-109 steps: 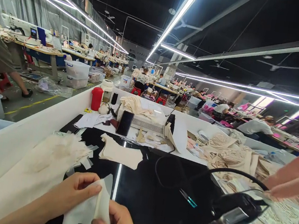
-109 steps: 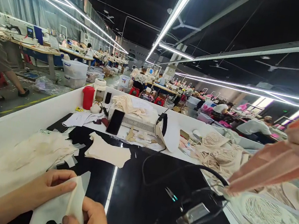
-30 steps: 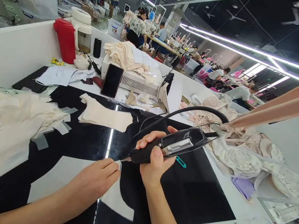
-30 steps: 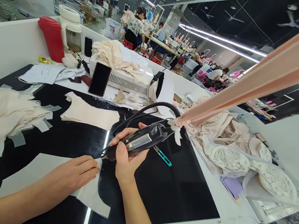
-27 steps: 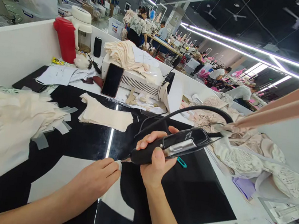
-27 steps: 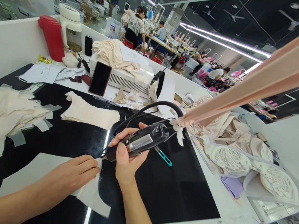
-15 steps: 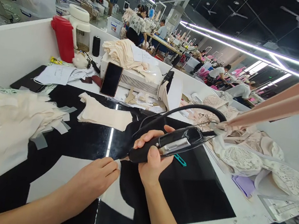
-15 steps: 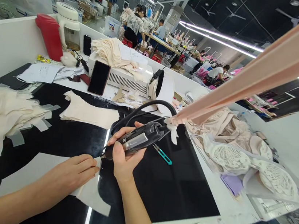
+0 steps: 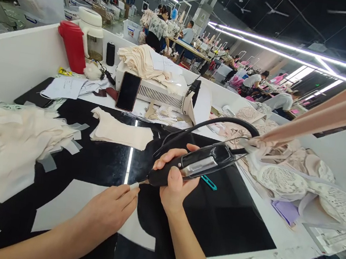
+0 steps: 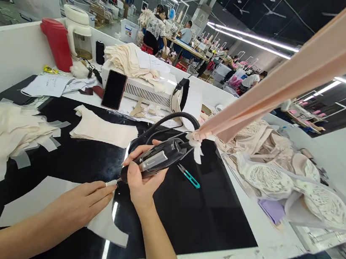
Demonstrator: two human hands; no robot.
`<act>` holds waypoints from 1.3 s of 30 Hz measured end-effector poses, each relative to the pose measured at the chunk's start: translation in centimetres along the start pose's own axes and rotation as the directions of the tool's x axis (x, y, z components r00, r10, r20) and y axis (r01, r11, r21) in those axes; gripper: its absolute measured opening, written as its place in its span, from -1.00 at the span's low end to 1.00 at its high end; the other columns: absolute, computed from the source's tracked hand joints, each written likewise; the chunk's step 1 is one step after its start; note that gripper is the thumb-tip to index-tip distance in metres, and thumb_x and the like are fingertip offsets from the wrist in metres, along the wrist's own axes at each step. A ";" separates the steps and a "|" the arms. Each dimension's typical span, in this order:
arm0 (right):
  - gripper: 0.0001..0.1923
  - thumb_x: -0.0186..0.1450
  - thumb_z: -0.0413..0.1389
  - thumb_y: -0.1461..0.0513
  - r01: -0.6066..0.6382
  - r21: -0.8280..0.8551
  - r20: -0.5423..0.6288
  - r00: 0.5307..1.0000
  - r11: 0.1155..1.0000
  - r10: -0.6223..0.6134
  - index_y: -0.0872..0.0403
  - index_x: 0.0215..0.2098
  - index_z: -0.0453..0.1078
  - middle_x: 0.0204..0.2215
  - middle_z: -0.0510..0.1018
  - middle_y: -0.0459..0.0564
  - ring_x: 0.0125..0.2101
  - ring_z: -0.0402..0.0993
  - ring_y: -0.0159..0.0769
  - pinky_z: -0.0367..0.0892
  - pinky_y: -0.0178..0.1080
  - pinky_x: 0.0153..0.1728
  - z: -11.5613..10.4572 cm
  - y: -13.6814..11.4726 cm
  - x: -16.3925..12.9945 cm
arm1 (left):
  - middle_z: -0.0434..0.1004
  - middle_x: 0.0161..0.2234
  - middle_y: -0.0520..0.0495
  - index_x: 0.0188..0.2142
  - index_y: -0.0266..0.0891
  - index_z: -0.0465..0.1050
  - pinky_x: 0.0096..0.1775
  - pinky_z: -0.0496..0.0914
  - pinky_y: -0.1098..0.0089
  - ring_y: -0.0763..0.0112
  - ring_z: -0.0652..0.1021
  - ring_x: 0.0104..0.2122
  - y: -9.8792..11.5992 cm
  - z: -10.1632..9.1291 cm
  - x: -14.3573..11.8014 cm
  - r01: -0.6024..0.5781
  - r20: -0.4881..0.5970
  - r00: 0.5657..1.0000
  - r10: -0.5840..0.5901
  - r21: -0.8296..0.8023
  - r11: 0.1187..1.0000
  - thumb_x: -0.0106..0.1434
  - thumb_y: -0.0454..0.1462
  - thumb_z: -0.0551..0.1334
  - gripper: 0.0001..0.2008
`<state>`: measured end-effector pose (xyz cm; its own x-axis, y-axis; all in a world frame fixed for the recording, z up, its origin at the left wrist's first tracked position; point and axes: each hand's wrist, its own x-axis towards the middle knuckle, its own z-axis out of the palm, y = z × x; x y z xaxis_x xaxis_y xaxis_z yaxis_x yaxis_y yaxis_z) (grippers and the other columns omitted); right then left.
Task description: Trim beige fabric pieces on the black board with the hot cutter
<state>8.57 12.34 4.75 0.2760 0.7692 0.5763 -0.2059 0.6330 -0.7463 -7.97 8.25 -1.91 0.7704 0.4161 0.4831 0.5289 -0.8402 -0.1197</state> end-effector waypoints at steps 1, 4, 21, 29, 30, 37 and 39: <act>-0.53 0.35 0.29 0.12 0.003 0.009 0.002 1.000 1.000 -0.003 -0.12 0.14 0.25 -0.30 0.49 -0.18 -0.48 0.48 -0.40 0.45 -0.24 -0.44 0.0 0.0 0.0 | 0.66 -0.02 -0.15 -0.03 -0.41 0.52 -0.14 0.47 0.26 0.22 0.60 -0.15 0.0 -0.1 0.0 -0.002 -0.001 1.000 0.002 0.007 1.000 0.35 -0.60 0.00 -0.61; -0.53 0.35 0.29 0.13 0.005 0.021 0.008 1.000 1.000 -0.005 -0.12 0.14 0.25 -0.29 0.49 -0.18 -0.48 0.49 -0.41 0.45 -0.24 -0.43 0.0 0.1 0.0 | 0.66 0.01 -0.16 0.00 -0.41 0.51 -0.07 0.47 0.26 0.22 0.61 -0.10 0.0 -0.2 -0.3 -0.009 0.003 1.000 0.009 0.010 1.000 0.36 -0.59 0.01 -0.62; -0.55 0.32 0.30 0.07 -0.005 -0.031 -0.033 0.999 1.000 0.004 -0.14 0.09 0.26 -0.34 0.47 -0.20 -0.51 0.47 -0.38 0.47 -0.25 -0.48 0.4 -0.8 0.4 | 0.64 0.08 -0.10 0.03 -0.36 0.50 -0.07 0.46 0.29 0.25 0.60 -0.07 0.0 0.3 -0.7 0.040 -0.004 0.999 -0.041 -0.053 0.998 0.43 -0.55 0.05 -0.66; -0.56 0.33 0.30 0.09 0.004 -0.021 -0.030 1.000 1.000 -0.005 -0.14 0.10 0.28 -0.33 0.47 -0.19 -0.50 0.48 -0.38 0.47 -0.24 -0.47 0.5 -0.9 0.3 | 0.59 0.13 -0.18 0.12 -0.34 0.46 0.05 0.42 0.26 0.24 0.59 0.03 0.1 0.8 -1.4 0.034 0.068 0.997 -0.029 -0.071 0.997 0.45 -0.51 0.11 -0.68; -0.56 0.33 0.30 0.09 0.003 -0.026 -0.027 1.000 1.000 -0.004 -0.14 0.10 0.27 -0.33 0.47 -0.19 -0.50 0.48 -0.38 0.46 -0.24 -0.47 0.5 -0.8 0.3 | 0.59 0.13 -0.17 0.12 -0.33 0.46 0.06 0.43 0.26 0.24 0.59 0.03 0.1 0.8 -1.4 0.034 0.072 0.997 -0.029 -0.071 0.997 0.45 -0.50 0.11 -0.68; -0.57 0.35 0.28 0.12 0.001 -0.029 -0.007 1.000 1.000 -0.001 -0.13 0.11 0.27 -0.32 0.47 -0.18 -0.49 0.48 -0.39 0.45 -0.23 -0.45 0.4 -0.4 -0.1 | 0.60 0.13 -0.13 0.11 -0.34 0.46 0.04 0.44 0.28 0.25 0.59 0.02 -0.1 0.3 -1.1 0.028 0.086 0.996 -0.023 -0.057 0.998 0.45 -0.52 0.06 -0.66; -0.57 0.35 0.28 0.11 0.002 -0.043 -0.009 1.000 0.999 -0.003 -0.13 0.11 0.26 -0.32 0.46 -0.18 -0.50 0.48 -0.38 0.45 -0.23 -0.45 0.4 -0.4 -0.1 | 0.60 0.12 -0.14 0.12 -0.35 0.46 0.03 0.44 0.27 0.25 0.59 0.02 -0.1 0.1 -1.1 0.027 0.090 0.996 -0.021 -0.063 0.998 0.44 -0.52 0.07 -0.66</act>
<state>8.27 12.04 5.09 0.2854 0.7666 0.5752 -0.1645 0.6304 -0.7586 -8.83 7.92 -2.57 0.7881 0.4633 0.4054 0.5259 -0.8489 -0.0522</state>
